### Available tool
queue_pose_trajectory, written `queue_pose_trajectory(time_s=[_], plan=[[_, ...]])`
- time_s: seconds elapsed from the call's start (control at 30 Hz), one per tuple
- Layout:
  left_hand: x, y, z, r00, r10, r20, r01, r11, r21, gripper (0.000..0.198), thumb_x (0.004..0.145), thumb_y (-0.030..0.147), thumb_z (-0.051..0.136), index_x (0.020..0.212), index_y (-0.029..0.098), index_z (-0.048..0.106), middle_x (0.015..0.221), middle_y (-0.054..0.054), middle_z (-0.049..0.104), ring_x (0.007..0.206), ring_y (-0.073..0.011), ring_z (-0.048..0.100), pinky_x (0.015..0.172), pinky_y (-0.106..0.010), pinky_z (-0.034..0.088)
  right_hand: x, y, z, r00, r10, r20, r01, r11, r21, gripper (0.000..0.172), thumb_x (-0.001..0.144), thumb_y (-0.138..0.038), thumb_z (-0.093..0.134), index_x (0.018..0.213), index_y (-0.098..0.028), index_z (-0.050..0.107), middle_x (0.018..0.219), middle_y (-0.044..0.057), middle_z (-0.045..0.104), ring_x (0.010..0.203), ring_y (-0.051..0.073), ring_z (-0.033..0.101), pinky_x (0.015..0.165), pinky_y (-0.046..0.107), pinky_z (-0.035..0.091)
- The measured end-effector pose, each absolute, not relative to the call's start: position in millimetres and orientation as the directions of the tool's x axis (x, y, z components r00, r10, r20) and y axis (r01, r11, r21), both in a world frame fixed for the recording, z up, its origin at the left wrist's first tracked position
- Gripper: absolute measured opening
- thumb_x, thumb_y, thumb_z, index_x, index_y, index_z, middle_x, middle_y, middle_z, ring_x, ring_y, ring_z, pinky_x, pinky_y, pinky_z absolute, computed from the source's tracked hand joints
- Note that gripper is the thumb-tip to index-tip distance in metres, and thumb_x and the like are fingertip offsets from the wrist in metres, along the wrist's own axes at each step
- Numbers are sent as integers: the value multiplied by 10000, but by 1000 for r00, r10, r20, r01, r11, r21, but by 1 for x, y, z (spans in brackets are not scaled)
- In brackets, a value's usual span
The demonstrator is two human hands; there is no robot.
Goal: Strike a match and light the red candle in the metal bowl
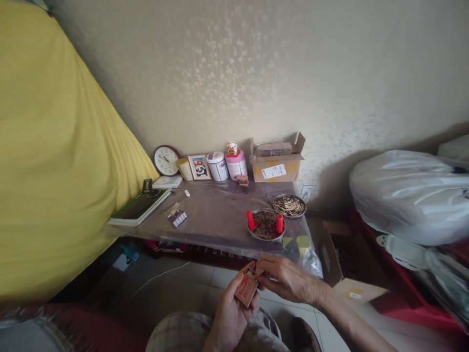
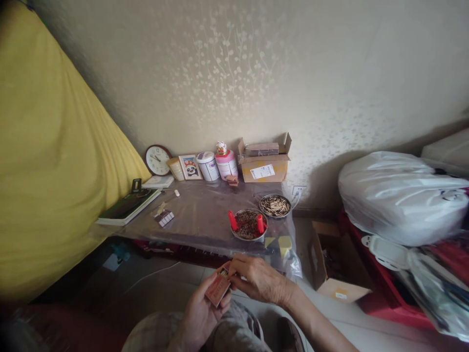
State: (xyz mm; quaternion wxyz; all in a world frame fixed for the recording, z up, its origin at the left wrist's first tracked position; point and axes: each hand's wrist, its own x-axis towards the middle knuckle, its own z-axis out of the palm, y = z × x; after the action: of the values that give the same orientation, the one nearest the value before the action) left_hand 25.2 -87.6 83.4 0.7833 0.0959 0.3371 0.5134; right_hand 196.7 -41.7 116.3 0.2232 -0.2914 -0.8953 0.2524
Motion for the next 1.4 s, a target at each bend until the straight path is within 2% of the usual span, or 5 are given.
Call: queue_pose_trajectory(time_s=[0.37,0.8,1.07,1.2,1.4], plan=[[23,-91,79,346,847,-403,-677,523,517,332,887,288,461,1103,100,629,702,-116,694,452,-96,482,477,-214,294,204,-40,119,-762,614,204,358,663,-658,199,982,-243,429,874,-176,582,901,45,612,820,145,596,753,260,467],[25,-92,82,243,878,-413,-654,463,598,403,862,309,516,1222,136,568,825,-129,732,441,-98,472,474,-236,281,216,-41,125,-644,708,290,443,655,-612,145,913,-131,473,920,-167,613,870,49,642,772,142,598,695,255,463],[34,-93,82,200,872,-448,-669,455,588,355,782,321,630,1083,138,669,681,-43,679,439,-99,470,456,-247,293,207,-47,126,-704,663,255,481,710,-515,184,933,-166,440,937,-172,624,900,62,621,764,153,598,675,250,475],[37,-94,87,204,848,-489,-687,480,546,370,703,339,712,1023,155,705,588,10,624,433,-99,459,455,-246,305,202,-51,129,-712,643,282,396,699,-596,183,927,-133,444,939,-168,624,948,66,635,813,144,606,725,246,485],[36,-93,85,194,872,-449,-682,449,578,343,650,333,753,967,205,735,725,-19,706,438,-88,468,454,-237,310,196,-52,119,-607,718,341,231,570,-789,127,928,-196,522,925,-182,647,964,57,683,883,147,633,790,266,494]])
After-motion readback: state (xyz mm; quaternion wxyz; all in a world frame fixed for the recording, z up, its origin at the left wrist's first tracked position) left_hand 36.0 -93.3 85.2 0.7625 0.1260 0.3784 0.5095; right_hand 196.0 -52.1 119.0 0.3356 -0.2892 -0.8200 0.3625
